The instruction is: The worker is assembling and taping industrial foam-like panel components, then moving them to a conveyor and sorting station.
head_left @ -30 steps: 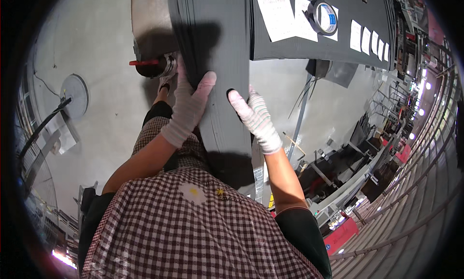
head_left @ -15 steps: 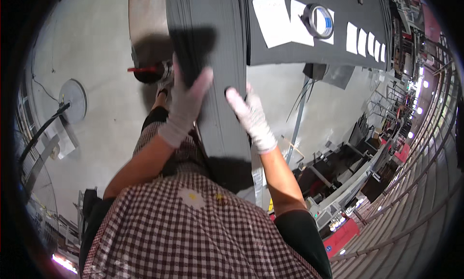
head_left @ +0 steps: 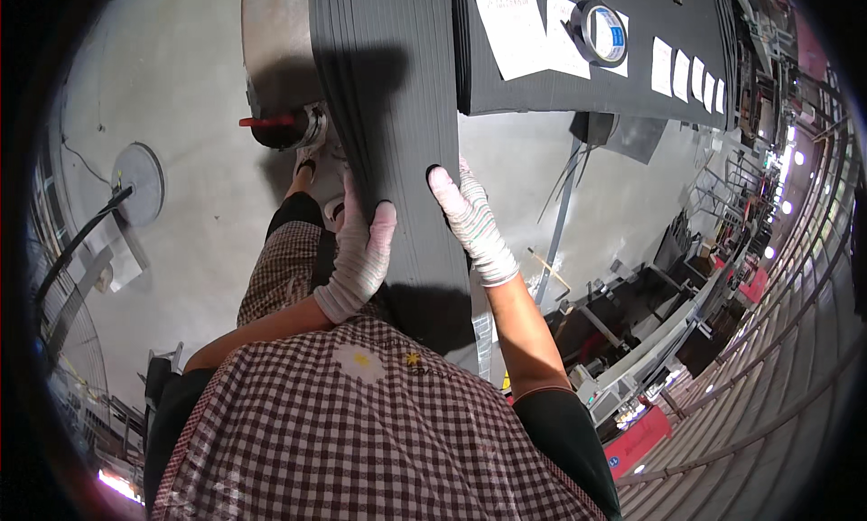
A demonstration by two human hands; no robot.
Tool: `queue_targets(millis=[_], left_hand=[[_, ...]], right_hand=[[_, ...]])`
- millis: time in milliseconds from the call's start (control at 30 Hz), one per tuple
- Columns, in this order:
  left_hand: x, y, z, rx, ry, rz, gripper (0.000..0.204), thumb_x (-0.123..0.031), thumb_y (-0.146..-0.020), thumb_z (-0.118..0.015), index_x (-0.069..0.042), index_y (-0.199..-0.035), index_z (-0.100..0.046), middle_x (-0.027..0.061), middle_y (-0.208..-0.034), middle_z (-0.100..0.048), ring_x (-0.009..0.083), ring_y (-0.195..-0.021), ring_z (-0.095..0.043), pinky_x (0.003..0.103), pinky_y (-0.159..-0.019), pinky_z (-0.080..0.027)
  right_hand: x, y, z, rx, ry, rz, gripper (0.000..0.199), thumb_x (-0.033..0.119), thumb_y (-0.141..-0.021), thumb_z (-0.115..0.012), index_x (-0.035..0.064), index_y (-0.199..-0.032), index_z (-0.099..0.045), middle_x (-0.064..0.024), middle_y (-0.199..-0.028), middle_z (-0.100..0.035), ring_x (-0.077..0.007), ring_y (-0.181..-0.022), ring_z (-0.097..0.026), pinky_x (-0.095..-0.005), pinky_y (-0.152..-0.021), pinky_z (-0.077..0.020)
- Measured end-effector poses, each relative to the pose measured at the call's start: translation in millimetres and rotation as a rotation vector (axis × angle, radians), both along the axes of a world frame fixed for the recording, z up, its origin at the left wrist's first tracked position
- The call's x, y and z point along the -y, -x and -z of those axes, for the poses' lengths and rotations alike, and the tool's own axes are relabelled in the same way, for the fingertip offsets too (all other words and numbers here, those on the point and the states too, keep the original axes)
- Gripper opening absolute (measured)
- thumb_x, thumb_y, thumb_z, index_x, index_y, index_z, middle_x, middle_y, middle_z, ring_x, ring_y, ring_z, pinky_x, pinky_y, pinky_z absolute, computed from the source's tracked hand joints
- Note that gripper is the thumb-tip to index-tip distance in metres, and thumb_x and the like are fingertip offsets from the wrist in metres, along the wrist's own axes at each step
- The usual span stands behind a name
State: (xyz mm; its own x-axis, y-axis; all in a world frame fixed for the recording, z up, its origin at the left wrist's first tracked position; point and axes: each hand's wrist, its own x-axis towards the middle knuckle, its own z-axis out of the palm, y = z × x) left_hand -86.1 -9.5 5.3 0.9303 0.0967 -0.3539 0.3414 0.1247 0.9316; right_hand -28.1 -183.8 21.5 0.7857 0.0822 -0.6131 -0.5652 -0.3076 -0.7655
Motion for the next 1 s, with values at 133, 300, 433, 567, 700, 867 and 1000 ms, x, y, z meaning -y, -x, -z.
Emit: queue_targets(millis=[133,300,433,567,700,867,1000], left_hand=[[0,-21,-4,0.024,0.047,0.023,0.072,-0.022,-0.101,-0.054,-0.002,-0.157,-0.015,0.0125,-0.138,-0.047,0.0195,-0.118,-0.049,0.032,-0.104,-0.041],[-10,-46,3,0.113,0.020,-0.086,0.070,-0.017,-0.101,-0.053,0.000,-0.158,-0.015,0.0126,-0.146,-0.043,0.0229,-0.127,-0.047,0.034,-0.110,-0.037],[-13,-34,-1,0.014,0.062,-0.093,0.075,-0.015,-0.099,-0.057,0.000,-0.158,-0.014,0.0139,-0.152,-0.038,0.0237,-0.134,-0.044,0.035,-0.113,-0.035],[-15,-48,12,-0.039,0.138,-0.063,0.077,-0.014,-0.097,-0.060,0.000,-0.158,-0.015,0.0143,-0.151,-0.038,0.0234,-0.134,-0.042,0.035,-0.113,-0.034],[-16,-73,-17,0.106,0.141,-0.081,0.082,-0.014,-0.092,-0.067,-0.003,-0.157,-0.018,0.0142,-0.145,-0.043,0.0235,-0.131,-0.045,0.036,-0.111,-0.037],[-7,-67,11,0.061,0.030,-0.005,0.086,-0.013,-0.087,-0.071,-0.005,-0.157,-0.020,0.0136,-0.137,-0.051,0.0241,-0.124,-0.053,0.036,-0.107,-0.043],[-10,-79,-31,0.008,0.203,-0.101,0.088,-0.017,-0.090,-0.072,-0.006,-0.158,-0.018,0.0135,-0.139,-0.050,0.0236,-0.123,-0.054,0.035,-0.106,-0.043]], right_hand=[[-2,-13,-12,0.125,0.122,-0.090,0.080,0.050,-0.095,-0.060,0.0014,-0.153,-0.035,-0.0238,-0.131,-0.062,-0.0311,-0.124,-0.059,-0.0362,-0.104,-0.0442],[-16,-4,-18,0.295,0.029,-0.119,0.074,0.041,-0.100,-0.054,0.0050,-0.158,-0.024,-0.0194,-0.154,-0.041,-0.0292,-0.144,-0.038,-0.0358,-0.117,-0.0299],[-19,11,-26,0.119,-0.018,-0.055,0.078,0.047,-0.097,-0.059,0.0105,-0.158,-0.027,-0.0162,-0.148,-0.049,-0.0257,-0.136,-0.048,-0.0359,-0.111,-0.0376],[-13,-10,-15,0.131,-0.111,-0.091,0.086,0.044,-0.090,-0.069,0.0062,-0.156,-0.029,-0.0154,-0.147,-0.050,-0.0239,-0.136,-0.046,-0.0354,-0.111,-0.0363],[-23,-12,-36,0.201,-0.170,-0.091,0.088,0.039,-0.085,-0.076,0.0019,-0.152,-0.032,-0.0144,-0.143,-0.052,-0.0239,-0.133,-0.046,-0.0361,-0.112,-0.0356],[3,-1,9,0.155,-0.062,-0.122,0.103,0.041,-0.078,-0.082,0.0001,-0.155,-0.027,-0.0184,-0.141,-0.053,-0.0297,-0.132,-0.049,-0.0362,-0.113,-0.0354],[-16,-16,-33,0.278,-0.099,-0.112,0.105,0.041,-0.076,-0.084,-0.0031,-0.153,-0.027,-0.0194,-0.139,-0.053,-0.0290,-0.130,-0.050,-0.0365,-0.112,-0.0371]])
